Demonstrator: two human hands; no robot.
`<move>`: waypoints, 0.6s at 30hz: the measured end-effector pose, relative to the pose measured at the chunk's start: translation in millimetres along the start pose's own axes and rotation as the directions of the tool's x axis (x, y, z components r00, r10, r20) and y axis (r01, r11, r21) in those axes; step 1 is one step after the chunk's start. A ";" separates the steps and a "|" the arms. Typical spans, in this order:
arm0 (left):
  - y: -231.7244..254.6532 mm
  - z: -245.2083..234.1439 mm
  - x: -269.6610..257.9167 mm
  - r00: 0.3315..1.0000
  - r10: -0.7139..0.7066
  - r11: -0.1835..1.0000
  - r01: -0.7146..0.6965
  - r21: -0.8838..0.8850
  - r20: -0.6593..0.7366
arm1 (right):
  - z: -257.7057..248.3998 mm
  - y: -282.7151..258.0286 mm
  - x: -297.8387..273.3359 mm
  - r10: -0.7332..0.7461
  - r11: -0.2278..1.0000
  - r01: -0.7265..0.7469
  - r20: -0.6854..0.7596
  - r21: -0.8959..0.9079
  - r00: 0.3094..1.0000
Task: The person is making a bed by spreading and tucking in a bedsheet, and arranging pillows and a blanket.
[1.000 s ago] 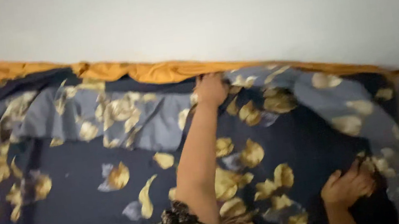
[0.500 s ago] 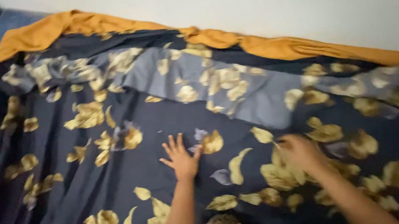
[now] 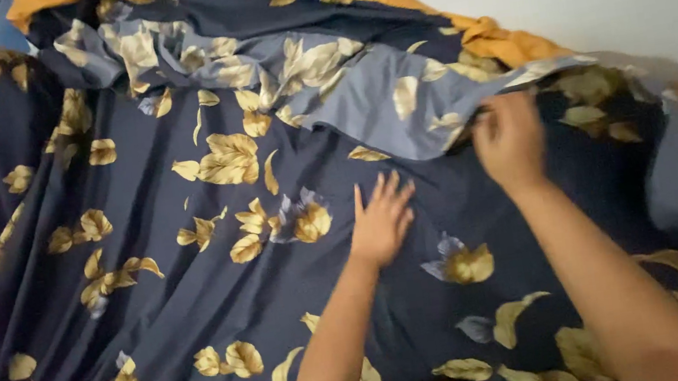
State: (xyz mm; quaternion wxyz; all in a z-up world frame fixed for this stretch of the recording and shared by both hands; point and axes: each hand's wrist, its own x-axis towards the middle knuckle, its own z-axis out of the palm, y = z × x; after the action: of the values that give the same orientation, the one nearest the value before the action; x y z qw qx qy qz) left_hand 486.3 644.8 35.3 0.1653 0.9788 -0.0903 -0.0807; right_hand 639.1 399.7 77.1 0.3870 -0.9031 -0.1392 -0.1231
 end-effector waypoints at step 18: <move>-387.0 -143.2 204.5 0.520 -0.831 0.556 0.772 0.309 0.198 | 189.0 14.3 34.5 0.078 0.936 0.052 0.352 -0.347 0.933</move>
State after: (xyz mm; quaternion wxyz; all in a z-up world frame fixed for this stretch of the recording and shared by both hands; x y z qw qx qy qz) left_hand 769.7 1007.0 11.7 0.0018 0.8921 0.3400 -0.2974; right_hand 697.8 534.3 -47.7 0.1886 -0.9655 -0.1776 0.0243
